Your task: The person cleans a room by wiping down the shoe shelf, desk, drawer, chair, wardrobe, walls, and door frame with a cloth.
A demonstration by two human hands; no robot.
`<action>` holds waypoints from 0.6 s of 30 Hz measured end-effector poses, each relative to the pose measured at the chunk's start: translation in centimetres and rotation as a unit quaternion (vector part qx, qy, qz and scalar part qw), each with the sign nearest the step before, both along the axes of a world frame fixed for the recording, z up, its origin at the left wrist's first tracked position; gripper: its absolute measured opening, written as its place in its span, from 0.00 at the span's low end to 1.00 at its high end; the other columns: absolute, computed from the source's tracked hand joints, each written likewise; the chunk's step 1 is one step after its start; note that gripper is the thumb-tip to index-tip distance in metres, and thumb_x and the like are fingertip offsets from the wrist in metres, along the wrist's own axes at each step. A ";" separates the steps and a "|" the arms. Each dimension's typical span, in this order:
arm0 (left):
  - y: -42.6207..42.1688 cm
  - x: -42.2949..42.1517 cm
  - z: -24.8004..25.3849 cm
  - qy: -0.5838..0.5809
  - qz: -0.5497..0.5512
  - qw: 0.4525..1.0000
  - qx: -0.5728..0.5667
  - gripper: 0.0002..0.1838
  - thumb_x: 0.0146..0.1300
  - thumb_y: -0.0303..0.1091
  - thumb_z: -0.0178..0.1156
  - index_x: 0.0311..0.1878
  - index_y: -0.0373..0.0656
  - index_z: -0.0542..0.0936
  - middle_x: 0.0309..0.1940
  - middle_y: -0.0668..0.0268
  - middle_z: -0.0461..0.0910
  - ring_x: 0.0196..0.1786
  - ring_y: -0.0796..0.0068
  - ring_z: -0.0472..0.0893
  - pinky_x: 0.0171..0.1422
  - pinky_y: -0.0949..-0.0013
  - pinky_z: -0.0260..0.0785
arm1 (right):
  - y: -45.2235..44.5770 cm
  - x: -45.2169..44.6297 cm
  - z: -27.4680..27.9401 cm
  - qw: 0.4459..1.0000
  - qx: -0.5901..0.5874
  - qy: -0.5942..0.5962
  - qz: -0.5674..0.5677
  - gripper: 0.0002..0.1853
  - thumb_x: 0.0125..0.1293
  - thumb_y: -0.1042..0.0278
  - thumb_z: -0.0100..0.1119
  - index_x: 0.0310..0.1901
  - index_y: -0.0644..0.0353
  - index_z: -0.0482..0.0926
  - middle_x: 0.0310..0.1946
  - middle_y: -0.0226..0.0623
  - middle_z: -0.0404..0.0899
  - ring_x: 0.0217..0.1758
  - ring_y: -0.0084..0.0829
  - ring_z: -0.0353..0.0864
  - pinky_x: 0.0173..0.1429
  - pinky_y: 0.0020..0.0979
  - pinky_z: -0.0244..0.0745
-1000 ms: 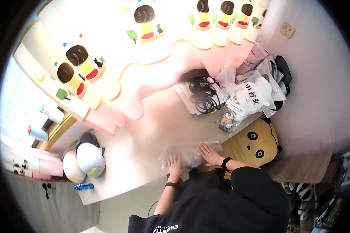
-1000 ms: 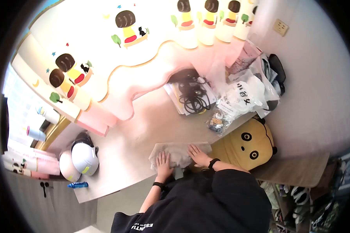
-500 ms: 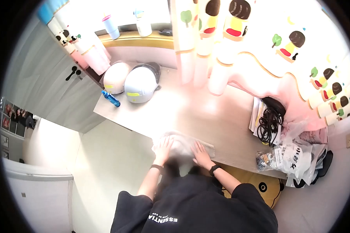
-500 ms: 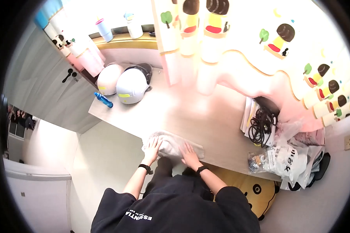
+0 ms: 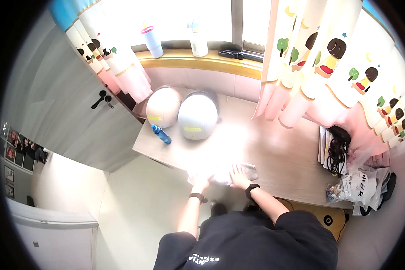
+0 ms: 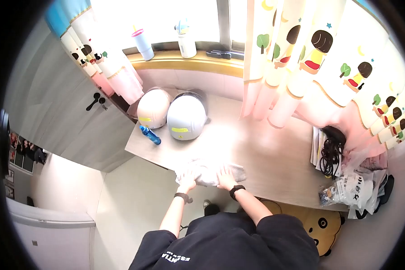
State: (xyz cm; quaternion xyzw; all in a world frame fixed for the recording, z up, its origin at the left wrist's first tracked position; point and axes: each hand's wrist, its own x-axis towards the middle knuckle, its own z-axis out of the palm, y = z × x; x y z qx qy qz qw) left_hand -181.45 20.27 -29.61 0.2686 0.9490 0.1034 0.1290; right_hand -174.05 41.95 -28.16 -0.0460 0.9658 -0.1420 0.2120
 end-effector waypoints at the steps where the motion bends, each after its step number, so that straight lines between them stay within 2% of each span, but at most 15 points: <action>1: -1.1 -1.2 -0.5 -0.046 0.013 0.999 -0.005 0.42 0.47 0.25 0.53 0.70 0.50 0.54 0.72 0.56 0.46 0.73 0.53 0.45 0.72 0.44 0.40 | -1.0 -0.7 0.0 1.000 0.002 0.006 -0.008 0.55 0.44 0.52 0.70 0.69 0.61 0.46 0.71 0.58 0.33 0.75 0.54 0.32 0.72 0.54 0.38; 2: -2.1 -2.4 -0.9 -0.045 0.012 0.999 0.021 0.43 0.47 0.31 0.57 0.70 0.48 0.53 0.72 0.56 0.43 0.74 0.54 0.42 0.72 0.44 0.38 | -2.3 -1.5 -0.1 1.000 0.017 0.014 -0.019 0.56 0.42 0.51 0.71 0.69 0.63 0.47 0.71 0.60 0.33 0.74 0.56 0.32 0.72 0.56 0.38; 4: -3.4 -4.6 -1.1 -0.045 -0.031 0.996 -0.071 0.46 0.46 0.40 0.62 0.70 0.44 0.53 0.72 0.53 0.41 0.74 0.52 0.40 0.73 0.44 0.37 | -5.2 -3.3 -0.6 0.997 0.058 0.040 -0.037 0.60 0.37 0.51 0.74 0.68 0.67 0.47 0.70 0.63 0.33 0.73 0.60 0.33 0.70 0.59 0.40; 5: -4.1 -5.7 -1.6 -0.057 -0.059 0.995 -0.049 0.52 0.42 0.48 0.66 0.70 0.42 0.53 0.72 0.50 0.39 0.74 0.49 0.38 0.73 0.43 0.36 | -6.2 -3.9 -0.7 0.996 0.058 0.035 -0.064 0.62 0.34 0.50 0.75 0.68 0.66 0.46 0.70 0.62 0.34 0.73 0.60 0.34 0.70 0.59 0.40; 7: -4.4 -7.3 -2.0 -0.067 -0.087 0.992 -0.067 0.56 0.38 0.51 0.69 0.70 0.43 0.52 0.72 0.50 0.37 0.74 0.48 0.36 0.73 0.44 0.32 | -7.4 -4.4 -0.1 0.994 0.065 0.025 -0.090 0.63 0.33 0.49 0.75 0.68 0.66 0.46 0.70 0.61 0.34 0.73 0.59 0.35 0.70 0.59 0.40; 10: -4.1 -7.9 -1.5 -0.066 -0.110 0.987 -0.101 0.58 0.38 0.51 0.70 0.71 0.44 0.49 0.73 0.50 0.36 0.74 0.48 0.35 0.73 0.43 0.30 | -8.2 -4.3 -0.1 0.989 0.096 0.043 -0.108 0.59 0.38 0.52 0.72 0.68 0.67 0.46 0.70 0.61 0.36 0.73 0.59 0.36 0.71 0.58 0.39; 11: -4.2 -7.8 -1.5 -0.056 -0.108 0.990 -0.071 0.59 0.37 0.50 0.70 0.71 0.44 0.48 0.73 0.50 0.36 0.74 0.48 0.35 0.73 0.43 0.30 | -8.7 -4.2 -0.4 0.988 0.093 0.038 -0.118 0.59 0.38 0.52 0.72 0.68 0.67 0.46 0.70 0.61 0.36 0.73 0.59 0.36 0.71 0.58 0.39; 14: -4.6 -7.0 -1.3 -0.025 -0.103 0.994 -0.032 0.59 0.37 0.47 0.70 0.72 0.45 0.47 0.73 0.50 0.36 0.74 0.48 0.36 0.73 0.42 0.30 | -9.9 -3.9 -3.3 0.954 0.157 0.195 -0.167 0.49 0.45 0.64 0.63 0.68 0.67 0.48 0.70 0.61 0.40 0.73 0.56 0.38 0.71 0.55 0.39; 17: -4.4 -5.6 -1.4 0.018 -0.093 0.995 -0.008 0.58 0.38 0.44 0.70 0.72 0.44 0.47 0.72 0.50 0.37 0.74 0.47 0.35 0.72 0.41 0.32 | -10.8 -3.2 -4.2 0.945 0.183 0.210 -0.169 0.48 0.45 0.65 0.62 0.68 0.66 0.49 0.69 0.61 0.40 0.73 0.56 0.39 0.71 0.55 0.39; 18: -4.3 -5.4 -1.1 0.036 -0.089 0.995 -0.003 0.56 0.39 0.42 0.69 0.71 0.44 0.47 0.72 0.49 0.37 0.74 0.47 0.35 0.72 0.40 0.33 | -10.8 -2.9 -3.3 0.964 0.133 0.157 -0.169 0.42 0.49 0.68 0.58 0.67 0.66 0.52 0.69 0.60 0.41 0.73 0.55 0.40 0.71 0.54 0.40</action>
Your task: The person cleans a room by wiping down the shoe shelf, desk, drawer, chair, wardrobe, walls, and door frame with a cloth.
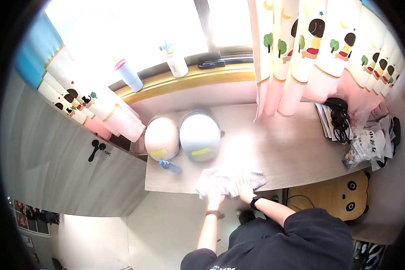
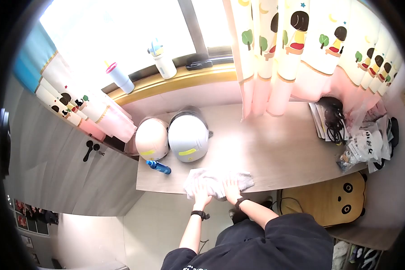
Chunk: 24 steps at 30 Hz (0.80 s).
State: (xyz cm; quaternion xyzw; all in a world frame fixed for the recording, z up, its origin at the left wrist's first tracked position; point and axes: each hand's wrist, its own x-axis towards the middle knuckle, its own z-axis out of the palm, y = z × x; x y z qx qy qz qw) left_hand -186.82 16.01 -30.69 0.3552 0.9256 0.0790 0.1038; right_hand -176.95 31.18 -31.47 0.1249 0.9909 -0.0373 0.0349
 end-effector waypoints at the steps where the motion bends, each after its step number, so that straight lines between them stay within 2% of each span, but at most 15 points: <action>1: 0.1 0.4 0.4 0.004 -0.005 1.000 0.001 0.56 0.39 0.42 0.69 0.71 0.44 0.47 0.72 0.49 0.37 0.74 0.47 0.35 0.72 0.40 0.33 | 0.2 0.3 -0.6 1.000 0.001 0.004 -0.005 0.42 0.49 0.68 0.58 0.67 0.66 0.52 0.69 0.60 0.41 0.73 0.55 0.40 0.71 0.54 0.40; 3: 0.0 1.7 0.9 0.001 0.030 1.000 0.006 0.50 0.40 0.36 0.66 0.70 0.42 0.53 0.72 0.52 0.42 0.74 0.50 0.40 0.72 0.41 0.34 | 0.4 1.1 -0.1 0.994 -0.026 0.102 0.043 0.37 0.53 0.71 0.53 0.66 0.66 0.54 0.70 0.59 0.41 0.73 0.54 0.41 0.71 0.54 0.42; 4: 0.0 2.1 0.8 -0.005 0.026 1.000 0.009 0.50 0.41 0.35 0.65 0.70 0.41 0.53 0.72 0.51 0.41 0.74 0.47 0.39 0.72 0.39 0.33 | 0.8 1.7 0.4 0.989 -0.090 0.108 0.049 0.32 0.54 0.74 0.50 0.64 0.67 0.59 0.69 0.57 0.45 0.73 0.52 0.43 0.71 0.52 0.43; 5: 0.2 2.5 0.7 -0.005 0.016 1.000 0.009 0.50 0.41 0.35 0.65 0.70 0.41 0.53 0.72 0.51 0.41 0.74 0.47 0.39 0.72 0.39 0.33 | 1.4 2.1 0.8 0.989 -0.090 0.108 0.040 0.32 0.54 0.74 0.50 0.64 0.67 0.59 0.69 0.57 0.45 0.73 0.52 0.43 0.71 0.52 0.43; 7: 0.6 3.5 0.8 -0.022 0.018 0.999 0.021 0.50 0.41 0.35 0.65 0.70 0.40 0.51 0.72 0.49 0.40 0.73 0.44 0.38 0.71 0.38 0.32 | 2.9 3.3 1.4 0.982 -0.132 0.050 0.124 0.29 0.55 0.72 0.49 0.62 0.64 0.64 0.69 0.52 0.50 0.72 0.49 0.48 0.71 0.49 0.46; 8: 1.0 3.9 0.7 -0.027 0.007 0.999 0.017 0.50 0.41 0.35 0.65 0.70 0.40 0.51 0.72 0.49 0.40 0.73 0.44 0.38 0.71 0.38 0.32 | 3.8 3.7 1.6 0.976 -0.144 0.072 0.145 0.28 0.53 0.74 0.51 0.59 0.64 0.67 0.69 0.48 0.52 0.72 0.45 0.49 0.72 0.44 0.47; 9: 1.4 4.2 0.8 -0.033 -0.009 0.999 0.007 0.51 0.42 0.35 0.65 0.70 0.40 0.50 0.72 0.49 0.40 0.73 0.43 0.37 0.71 0.38 0.32 | 4.9 4.1 1.7 0.978 -0.148 0.068 0.133 0.28 0.53 0.74 0.51 0.59 0.64 0.67 0.69 0.48 0.52 0.72 0.45 0.49 0.72 0.44 0.47; 11: 2.3 5.1 0.9 -0.046 -0.036 0.998 -0.009 0.51 0.43 0.36 0.65 0.71 0.40 0.49 0.72 0.48 0.39 0.73 0.42 0.36 0.71 0.38 0.31 | 7.3 5.0 2.0 0.954 -0.183 0.078 0.224 0.28 0.52 0.74 0.51 0.59 0.63 0.68 0.69 0.46 0.53 0.73 0.43 0.49 0.73 0.42 0.46; 12: 3.0 5.5 1.1 -0.060 -0.047 0.997 -0.016 0.51 0.44 0.36 0.65 0.71 0.39 0.48 0.72 0.47 0.39 0.73 0.42 0.36 0.71 0.38 0.31 | 8.4 5.6 2.2 0.953 -0.190 0.065 0.228 0.28 0.51 0.74 0.52 0.58 0.62 0.68 0.69 0.44 0.53 0.73 0.41 0.48 0.74 0.40 0.45; 17: 7.4 8.1 -0.1 -0.040 -0.113 0.991 -0.055 0.54 0.45 0.41 0.67 0.70 0.36 0.45 0.70 0.40 0.36 0.72 0.37 0.34 0.70 0.36 0.30 | 13.2 9.5 2.3 0.952 -0.223 0.030 0.207 0.33 0.48 0.76 0.56 0.61 0.60 0.66 0.71 0.43 0.49 0.74 0.39 0.46 0.74 0.40 0.43; 21: 13.3 11.4 2.7 -0.071 -0.168 0.981 -0.070 0.57 0.43 0.45 0.70 0.70 0.35 0.45 0.69 0.37 0.36 0.72 0.34 0.34 0.69 0.35 0.30 | 18.2 14.6 2.6 0.960 -0.234 0.004 0.153 0.34 0.48 0.78 0.54 0.63 0.59 0.64 0.71 0.41 0.47 0.74 0.39 0.45 0.75 0.39 0.42; 24: 18.3 13.9 2.8 -0.065 -0.255 0.965 -0.004 0.58 0.42 0.50 0.70 0.70 0.35 0.46 0.69 0.36 0.36 0.71 0.34 0.34 0.69 0.34 0.31 | 21.4 19.7 3.1 0.971 -0.229 -0.002 0.073 0.35 0.48 0.79 0.53 0.64 0.58 0.63 0.72 0.41 0.47 0.75 0.39 0.44 0.75 0.39 0.42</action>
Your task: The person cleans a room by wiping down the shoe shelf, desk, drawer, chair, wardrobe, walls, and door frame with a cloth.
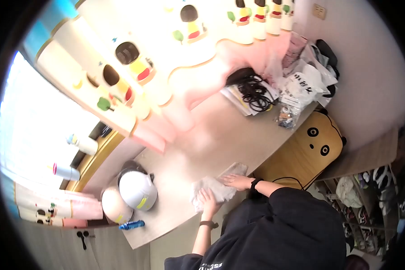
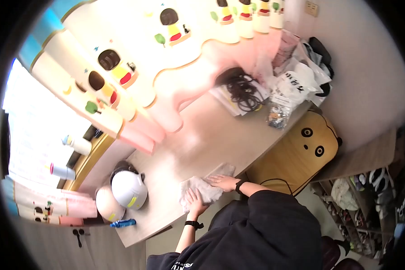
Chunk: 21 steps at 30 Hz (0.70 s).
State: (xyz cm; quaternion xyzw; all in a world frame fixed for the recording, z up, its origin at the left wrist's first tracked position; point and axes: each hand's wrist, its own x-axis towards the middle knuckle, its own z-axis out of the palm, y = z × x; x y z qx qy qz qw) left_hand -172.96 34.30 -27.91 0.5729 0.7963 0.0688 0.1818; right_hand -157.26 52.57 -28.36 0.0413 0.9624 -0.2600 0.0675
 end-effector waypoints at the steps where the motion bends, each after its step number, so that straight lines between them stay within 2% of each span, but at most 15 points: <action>1: 2.0 1.0 0.6 0.007 -0.019 0.999 -0.030 0.58 0.43 0.50 0.69 0.70 0.35 0.46 0.69 0.35 0.36 0.71 0.34 0.34 0.69 0.34 0.32 | 1.2 1.9 0.4 0.999 0.004 -0.003 -0.041 0.35 0.48 0.79 0.52 0.64 0.57 0.63 0.71 0.41 0.47 0.75 0.39 0.44 0.75 0.39 0.42; 3: 5.6 2.2 0.0 0.039 -0.081 0.995 -0.045 0.57 0.44 0.52 0.67 0.70 0.36 0.46 0.69 0.36 0.36 0.72 0.34 0.34 0.69 0.35 0.34 | 3.1 5.7 0.6 0.992 0.020 -0.002 -0.125 0.36 0.49 0.79 0.51 0.65 0.55 0.62 0.71 0.40 0.48 0.75 0.39 0.43 0.75 0.39 0.42; 5: 8.4 3.3 -0.8 0.023 -0.151 0.988 -0.027 0.53 0.47 0.48 0.66 0.71 0.39 0.47 0.70 0.38 0.36 0.72 0.36 0.34 0.69 0.35 0.33 | 3.3 9.6 -0.4 0.966 0.078 0.019 -0.244 0.36 0.49 0.79 0.50 0.65 0.54 0.62 0.71 0.40 0.48 0.75 0.40 0.44 0.75 0.39 0.42; 7: 9.9 4.8 -1.1 0.009 -0.216 0.976 -0.016 0.48 0.49 0.44 0.63 0.71 0.42 0.49 0.71 0.42 0.37 0.73 0.39 0.34 0.70 0.37 0.34 | 1.1 12.9 0.4 0.927 0.054 0.041 -0.369 0.35 0.51 0.80 0.48 0.65 0.52 0.62 0.71 0.40 0.49 0.74 0.42 0.47 0.74 0.40 0.46; 9: 12.5 6.9 -1.0 -0.012 -0.282 0.959 0.008 0.44 0.51 0.40 0.61 0.71 0.46 0.52 0.72 0.45 0.37 0.73 0.42 0.35 0.71 0.38 0.34 | -1.0 15.4 1.1 0.869 -0.028 -0.014 -0.493 0.32 0.55 0.78 0.47 0.64 0.50 0.63 0.70 0.39 0.52 0.70 0.43 0.56 0.70 0.40 0.53; 10: 13.4 7.4 -1.0 -0.019 -0.314 0.949 -0.021 0.41 0.52 0.36 0.58 0.70 0.48 0.54 0.72 0.49 0.38 0.74 0.46 0.35 0.72 0.41 0.34 | -2.4 17.1 1.4 0.843 -0.024 -0.012 -0.537 0.32 0.55 0.78 0.47 0.64 0.50 0.63 0.70 0.39 0.52 0.70 0.43 0.56 0.70 0.40 0.53; 12: 13.6 8.3 -2.2 -0.055 -0.383 0.921 -0.040 0.36 0.54 0.29 0.53 0.69 0.56 0.59 0.73 0.60 0.43 0.75 0.58 0.40 0.74 0.46 0.36 | -7.8 19.2 1.4 0.775 -0.161 -0.032 -0.610 0.26 0.59 0.74 0.45 0.61 0.52 0.67 0.59 0.45 0.66 0.62 0.42 0.67 0.63 0.37 0.62; 13: 12.9 9.1 -2.2 -0.054 -0.421 0.904 -0.048 0.36 0.54 0.29 0.53 0.69 0.56 0.59 0.73 0.60 0.43 0.75 0.58 0.40 0.74 0.46 0.36 | -10.8 19.7 1.3 0.737 -0.233 -0.035 -0.633 0.23 0.61 0.72 0.43 0.60 0.54 0.69 0.54 0.48 0.73 0.57 0.42 0.72 0.59 0.36 0.66; 14: 12.1 10.0 -2.0 -0.049 -0.495 0.863 -0.089 0.36 0.54 0.28 0.52 0.69 0.56 0.59 0.72 0.60 0.48 0.74 0.59 0.44 0.74 0.49 0.38 | -14.3 20.5 -4.1 0.712 -0.254 -0.001 -0.655 0.22 0.61 0.71 0.43 0.58 0.54 0.70 0.50 0.48 0.75 0.54 0.40 0.75 0.55 0.36 0.68; 15: 11.6 10.9 -2.4 -0.040 -0.559 0.818 -0.125 0.35 0.54 0.28 0.51 0.69 0.56 0.60 0.71 0.60 0.52 0.74 0.61 0.49 0.74 0.52 0.41 | -16.8 20.5 -0.7 0.690 -0.270 0.034 -0.671 0.20 0.61 0.69 0.44 0.55 0.54 0.72 0.46 0.48 0.78 0.50 0.39 0.77 0.51 0.36 0.69; 16: 10.7 11.5 -5.4 -0.158 -0.596 0.777 -0.127 0.32 0.56 0.28 0.50 0.67 0.54 0.63 0.68 0.58 0.58 0.71 0.61 0.55 0.72 0.56 0.46 | -20.7 21.4 3.4 0.651 -0.364 -0.078 -0.662 0.32 0.55 0.77 0.43 0.65 0.51 0.62 0.56 0.48 0.72 0.57 0.44 0.72 0.57 0.36 0.67; 17: 9.2 12.1 -8.9 -0.273 -0.620 0.724 -0.134 0.30 0.57 0.28 0.49 0.66 0.52 0.65 0.64 0.57 0.65 0.68 0.61 0.62 0.71 0.60 0.50 | -24.6 21.9 1.2 0.659 -0.326 -0.059 -0.675 0.33 0.55 0.76 0.43 0.67 0.51 0.59 0.56 0.48 0.71 0.58 0.44 0.71 0.59 0.36 0.66; 18: 7.0 13.8 -8.2 -0.266 -0.620 0.697 -0.241 0.26 0.60 0.30 0.50 0.64 0.48 0.67 0.61 0.57 0.69 0.64 0.63 0.67 0.68 0.65 0.55 | -28.1 21.4 1.0 0.624 -0.298 -0.024 -0.722 0.31 0.57 0.74 0.42 0.66 0.51 0.60 0.56 0.48 0.71 0.59 0.45 0.71 0.61 0.37 0.65; 19: 4.4 15.4 -7.2 -0.252 -0.612 0.665 -0.347 0.23 0.62 0.31 0.51 0.62 0.44 0.69 0.57 0.58 0.73 0.59 0.65 0.71 0.65 0.69 0.60 | -32.5 21.6 1.5 0.584 -0.329 -0.062 -0.740 0.28 0.60 0.72 0.41 0.65 0.51 0.62 0.56 0.48 0.72 0.60 0.45 0.69 0.63 0.37 0.62; 21: -0.1 18.3 -9.1 -0.278 -0.650 0.583 -0.401 0.21 0.64 0.31 0.51 0.61 0.43 0.70 0.53 0.61 0.76 0.55 0.72 0.73 0.62 0.70 0.62 | -40.0 22.1 0.2 0.471 -0.409 0.022 -0.781 0.23 0.64 0.64 0.43 0.61 0.55 0.68 0.56 0.43 0.73 0.59 0.39 0.71 0.62 0.35 0.63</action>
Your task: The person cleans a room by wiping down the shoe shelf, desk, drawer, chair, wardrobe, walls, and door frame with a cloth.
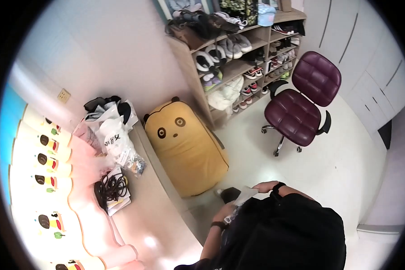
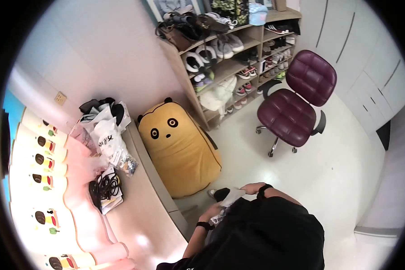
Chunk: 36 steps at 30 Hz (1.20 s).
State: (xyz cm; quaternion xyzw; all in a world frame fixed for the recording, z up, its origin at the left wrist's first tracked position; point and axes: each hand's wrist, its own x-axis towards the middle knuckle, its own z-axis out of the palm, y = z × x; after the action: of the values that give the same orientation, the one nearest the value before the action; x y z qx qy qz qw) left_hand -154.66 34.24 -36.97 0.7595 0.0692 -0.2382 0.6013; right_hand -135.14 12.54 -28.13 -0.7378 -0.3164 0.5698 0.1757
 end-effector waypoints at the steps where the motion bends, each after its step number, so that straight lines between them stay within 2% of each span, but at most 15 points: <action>1: -2.1 2.2 4.2 0.031 -0.027 0.997 -0.058 0.21 0.64 0.30 0.51 0.62 0.43 0.69 0.53 0.62 0.76 0.55 0.74 0.73 0.62 0.71 0.62 | -3.3 0.8 1.7 0.999 0.016 -0.016 0.024 0.21 0.65 0.61 0.44 0.59 0.56 0.70 0.54 0.40 0.75 0.56 0.34 0.72 0.59 0.33 0.65; 2: -3.8 5.2 8.4 0.064 -0.053 0.990 -0.112 0.22 0.63 0.28 0.51 0.62 0.43 0.69 0.52 0.64 0.76 0.54 0.75 0.72 0.61 0.71 0.62 | -6.4 1.7 3.4 0.998 -0.006 0.005 -0.059 0.22 0.59 0.65 0.50 0.56 0.56 0.72 0.50 0.38 0.77 0.53 0.31 0.73 0.58 0.31 0.65; 3: -5.3 7.8 9.3 0.031 -0.073 0.992 -0.099 0.23 0.63 0.28 0.52 0.63 0.43 0.68 0.51 0.64 0.76 0.54 0.76 0.72 0.61 0.72 0.62 | -8.5 2.7 9.5 0.990 0.016 0.071 -0.121 0.22 0.57 0.68 0.51 0.56 0.55 0.73 0.48 0.37 0.79 0.49 0.30 0.74 0.55 0.31 0.67; 4: -7.0 10.1 9.8 -0.003 -0.091 0.992 -0.090 0.24 0.63 0.27 0.52 0.63 0.42 0.67 0.51 0.65 0.76 0.54 0.77 0.72 0.60 0.72 0.62 | -12.1 4.6 6.3 0.990 0.075 0.026 -0.113 0.22 0.57 0.70 0.49 0.56 0.55 0.73 0.47 0.37 0.79 0.47 0.29 0.75 0.53 0.31 0.69; 5: -8.7 12.7 9.8 -0.034 -0.113 0.990 -0.079 0.25 0.62 0.26 0.52 0.64 0.42 0.66 0.51 0.64 0.76 0.54 0.76 0.72 0.60 0.72 0.62 | -12.8 5.6 12.6 0.989 0.050 -0.029 -0.135 0.23 0.57 0.72 0.48 0.57 0.56 0.72 0.47 0.39 0.79 0.48 0.30 0.75 0.53 0.31 0.69; 6: -10.3 15.5 9.9 -0.065 -0.132 0.987 -0.069 0.26 0.62 0.26 0.52 0.65 0.42 0.65 0.52 0.64 0.76 0.55 0.76 0.72 0.60 0.72 0.62 | -15.8 7.2 11.6 0.981 0.084 -0.098 -0.146 0.24 0.57 0.75 0.45 0.58 0.56 0.70 0.50 0.42 0.77 0.50 0.36 0.76 0.56 0.33 0.69; 8: -13.5 19.7 16.6 -0.082 -0.108 0.986 -0.097 0.26 0.61 0.23 0.49 0.65 0.43 0.64 0.59 0.59 0.71 0.61 0.69 0.70 0.66 0.70 0.59 | -19.2 10.2 14.2 0.951 0.129 -0.252 -0.124 0.26 0.55 0.78 0.44 0.59 0.56 0.69 0.54 0.44 0.74 0.54 0.44 0.75 0.58 0.35 0.69; 10: -16.2 23.2 14.8 -0.152 -0.111 0.976 -0.105 0.28 0.59 0.23 0.52 0.65 0.42 0.64 0.61 0.56 0.69 0.62 0.66 0.69 0.66 0.69 0.58 | -21.1 12.7 17.3 0.930 0.087 -0.352 -0.067 0.28 0.53 0.80 0.45 0.59 0.55 0.69 0.58 0.45 0.70 0.57 0.47 0.72 0.59 0.38 0.68; 13: -18.1 27.3 14.6 -0.084 -0.156 0.981 -0.074 0.28 0.60 0.22 0.52 0.65 0.39 0.63 0.59 0.59 0.70 0.57 0.70 0.72 0.62 0.69 0.63 | -24.0 14.8 14.4 0.904 0.058 -0.420 -0.048 0.26 0.58 0.77 0.43 0.60 0.52 0.69 0.60 0.43 0.69 0.60 0.42 0.71 0.66 0.48 0.58; 17: -19.7 31.9 11.4 -0.086 -0.181 0.979 -0.024 0.28 0.59 0.22 0.53 0.65 0.43 0.65 0.58 0.59 0.71 0.56 0.69 0.73 0.60 0.69 0.65 | -25.6 15.3 10.0 0.945 0.011 -0.321 -0.060 0.25 0.59 0.74 0.45 0.61 0.58 0.67 0.58 0.42 0.72 0.60 0.39 0.71 0.67 0.48 0.58; 21: -20.1 35.8 9.8 -0.095 -0.216 0.970 0.053 0.27 0.56 0.21 0.51 0.62 0.43 0.68 0.58 0.55 0.71 0.61 0.61 0.70 0.64 0.65 0.62 | -27.4 16.8 6.2 0.949 0.089 -0.273 -0.134 0.25 0.56 0.73 0.47 0.59 0.63 0.67 0.48 0.46 0.77 0.46 0.45 0.77 0.54 0.42 0.68; 26: -23.4 44.6 12.6 -0.144 -0.237 0.958 0.067 0.28 0.54 0.19 0.49 0.61 0.43 0.69 0.59 0.54 0.70 0.62 0.58 0.68 0.66 0.64 0.60 | -29.9 22.9 6.2 0.898 0.090 -0.333 -0.271 0.29 0.54 0.78 0.48 0.61 0.60 0.64 0.54 0.46 0.72 0.55 0.44 0.72 0.62 0.44 0.62; 30: -27.5 53.4 13.3 -0.228 -0.281 0.926 0.106 0.32 0.51 0.17 0.50 0.63 0.43 0.67 0.60 0.54 0.68 0.62 0.56 0.68 0.61 0.66 0.65 | -32.3 27.3 6.2 0.822 0.113 -0.413 -0.375 0.30 0.51 0.82 0.47 0.61 0.59 0.64 0.58 0.46 0.68 0.58 0.47 0.69 0.66 0.45 0.59; 34: -31.6 61.5 13.0 -0.255 -0.323 0.903 0.126 0.31 0.51 0.18 0.51 0.62 0.44 0.67 0.60 0.55 0.67 0.64 0.55 0.65 0.68 0.61 0.56 | -34.1 33.0 5.2 0.768 0.056 -0.446 -0.456 0.31 0.50 0.83 0.48 0.61 0.57 0.65 0.59 0.45 0.67 0.61 0.44 0.67 0.69 0.47 0.56; 36: -33.4 65.2 11.7 -0.321 -0.321 0.858 0.238 0.31 0.51 0.19 0.50 0.63 0.45 0.67 0.61 0.56 0.67 0.66 0.58 0.63 0.71 0.55 0.48 | -34.4 36.6 3.8 0.727 0.029 -0.492 -0.478 0.31 0.49 0.84 0.50 0.60 0.57 0.66 0.60 0.44 0.66 0.62 0.43 0.66 0.68 0.47 0.56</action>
State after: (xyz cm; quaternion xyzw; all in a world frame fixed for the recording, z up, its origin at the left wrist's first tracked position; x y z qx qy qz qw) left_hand -89.43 0.87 -25.28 0.8940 -0.3210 -0.1375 0.2809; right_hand -98.58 -21.83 -24.29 -0.9630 0.0199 -0.0419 0.2656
